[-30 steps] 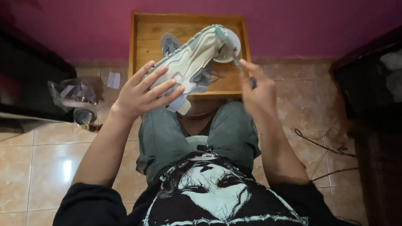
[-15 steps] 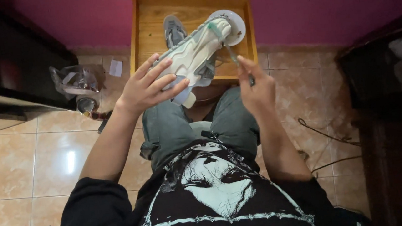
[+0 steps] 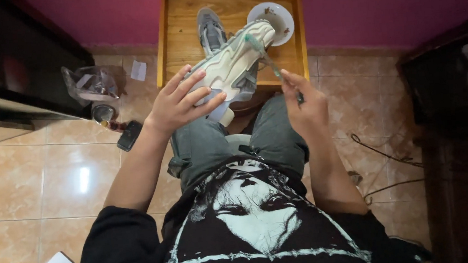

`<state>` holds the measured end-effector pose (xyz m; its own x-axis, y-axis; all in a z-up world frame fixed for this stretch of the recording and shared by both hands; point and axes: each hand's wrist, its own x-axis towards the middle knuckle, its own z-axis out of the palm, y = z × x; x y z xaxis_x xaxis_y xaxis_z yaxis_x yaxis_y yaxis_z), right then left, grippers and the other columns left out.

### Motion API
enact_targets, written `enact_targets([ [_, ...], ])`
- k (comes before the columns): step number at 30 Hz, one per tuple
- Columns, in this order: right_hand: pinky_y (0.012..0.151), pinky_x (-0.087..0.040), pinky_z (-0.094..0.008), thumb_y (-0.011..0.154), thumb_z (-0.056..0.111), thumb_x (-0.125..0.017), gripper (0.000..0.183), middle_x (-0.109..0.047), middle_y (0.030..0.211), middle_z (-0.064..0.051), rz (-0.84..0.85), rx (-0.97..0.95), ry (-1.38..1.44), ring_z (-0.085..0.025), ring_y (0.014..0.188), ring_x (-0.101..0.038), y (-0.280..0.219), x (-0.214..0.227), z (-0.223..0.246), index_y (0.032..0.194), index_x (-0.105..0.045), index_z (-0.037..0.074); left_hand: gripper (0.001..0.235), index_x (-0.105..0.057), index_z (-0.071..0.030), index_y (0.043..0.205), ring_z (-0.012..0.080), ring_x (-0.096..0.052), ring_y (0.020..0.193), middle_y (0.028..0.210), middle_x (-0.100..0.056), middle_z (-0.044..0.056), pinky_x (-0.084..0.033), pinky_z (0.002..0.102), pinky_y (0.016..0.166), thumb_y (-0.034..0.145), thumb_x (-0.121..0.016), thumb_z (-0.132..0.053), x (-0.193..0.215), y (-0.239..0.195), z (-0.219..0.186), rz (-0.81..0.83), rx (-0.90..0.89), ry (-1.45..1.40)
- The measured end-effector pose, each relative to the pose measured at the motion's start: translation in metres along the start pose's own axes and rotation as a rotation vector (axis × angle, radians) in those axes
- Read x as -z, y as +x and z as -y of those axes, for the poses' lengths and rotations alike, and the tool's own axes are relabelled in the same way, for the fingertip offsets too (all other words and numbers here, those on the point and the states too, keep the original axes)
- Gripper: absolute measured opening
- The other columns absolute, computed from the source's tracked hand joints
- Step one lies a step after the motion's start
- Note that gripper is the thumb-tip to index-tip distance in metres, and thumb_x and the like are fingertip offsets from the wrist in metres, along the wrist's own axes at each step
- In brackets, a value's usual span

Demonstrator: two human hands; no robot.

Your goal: The person scrubs a white sneaker with a toothbrush, focusing on the sole and upper sections. They hold the shoe in one hand and use the brush in the other, occasionally rotating the shoe to access different areas.

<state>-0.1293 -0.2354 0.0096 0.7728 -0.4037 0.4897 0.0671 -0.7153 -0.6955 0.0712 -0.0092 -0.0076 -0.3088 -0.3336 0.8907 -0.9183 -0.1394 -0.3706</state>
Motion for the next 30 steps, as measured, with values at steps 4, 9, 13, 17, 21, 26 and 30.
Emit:
enact_targets([
  [4,0.074,-0.059,-0.039,0.104,0.018,-0.062,0.025,-0.079,0.100,-0.011,0.162,0.060,0.204,-0.027,0.084,-0.077,-0.017,-0.009,0.020,0.126,-0.074,0.018,0.017,-0.080,-0.026,0.110,0.0317,-0.073,0.106,0.108,-0.062,0.005,-0.066,0.050,0.089,0.100,-0.073,-0.014,0.000,-0.016,-0.007,0.028,0.017,-0.037],
  [9,0.075,-0.059,-0.040,0.104,0.013,-0.059,0.026,-0.077,0.096,-0.016,0.100,-0.019,0.016,-0.029,0.085,-0.075,-0.009,0.008,0.042,0.125,-0.075,0.013,0.019,-0.080,-0.027,0.110,0.0306,-0.074,0.103,0.108,-0.062,0.005,-0.068,0.049,0.088,0.098,-0.075,-0.013,0.005,-0.010,-0.022,0.002,0.048,-0.028],
  [13,0.071,-0.059,-0.038,0.099,0.013,-0.065,0.028,-0.079,0.096,-0.010,0.229,0.047,0.152,-0.029,0.081,-0.077,-0.023,-0.002,0.021,0.125,-0.075,0.015,0.019,-0.081,-0.027,0.109,0.0309,-0.074,0.102,0.107,-0.063,0.005,-0.068,0.049,0.088,0.096,-0.077,-0.014,0.006,-0.020,-0.030,-0.004,0.070,-0.020],
  [17,0.060,-0.055,-0.042,0.104,0.010,-0.058,0.030,-0.072,0.081,-0.012,0.162,0.007,0.041,-0.029,0.064,-0.068,-0.029,-0.004,0.017,0.131,-0.071,0.016,0.021,-0.082,-0.029,0.108,0.0300,-0.073,0.098,0.107,-0.064,0.002,-0.069,0.049,0.086,0.102,-0.068,-0.015,0.006,-0.031,-0.046,-0.048,0.137,0.074],
  [21,0.049,-0.050,-0.032,0.104,0.018,-0.060,0.026,-0.065,0.061,0.000,0.189,0.098,0.088,-0.017,0.046,-0.057,-0.036,-0.016,0.027,0.124,-0.076,0.021,0.022,-0.083,-0.031,0.111,0.0300,-0.072,0.097,0.107,-0.066,0.000,-0.068,0.050,0.086,0.104,-0.066,-0.018,0.009,-0.032,-0.048,-0.078,0.155,0.118],
  [26,0.050,-0.047,-0.035,0.104,0.019,-0.063,0.029,-0.061,0.061,-0.007,0.099,0.068,0.053,-0.019,0.048,-0.055,-0.040,-0.017,0.033,0.129,-0.076,0.020,0.021,-0.084,-0.032,0.108,0.0281,-0.070,0.098,0.106,-0.067,-0.002,-0.068,0.048,0.089,0.102,-0.069,-0.018,0.013,-0.025,-0.051,-0.105,0.182,0.151],
  [30,0.066,-0.055,-0.043,0.108,0.030,-0.051,0.035,-0.072,0.080,-0.015,0.119,0.038,0.058,-0.028,0.068,-0.068,-0.033,0.005,0.017,0.129,-0.075,0.015,0.021,-0.085,-0.033,0.102,0.0275,-0.069,0.097,0.106,-0.068,-0.003,-0.069,0.049,0.088,0.101,-0.070,-0.018,0.011,-0.020,-0.055,-0.125,0.186,0.160],
])
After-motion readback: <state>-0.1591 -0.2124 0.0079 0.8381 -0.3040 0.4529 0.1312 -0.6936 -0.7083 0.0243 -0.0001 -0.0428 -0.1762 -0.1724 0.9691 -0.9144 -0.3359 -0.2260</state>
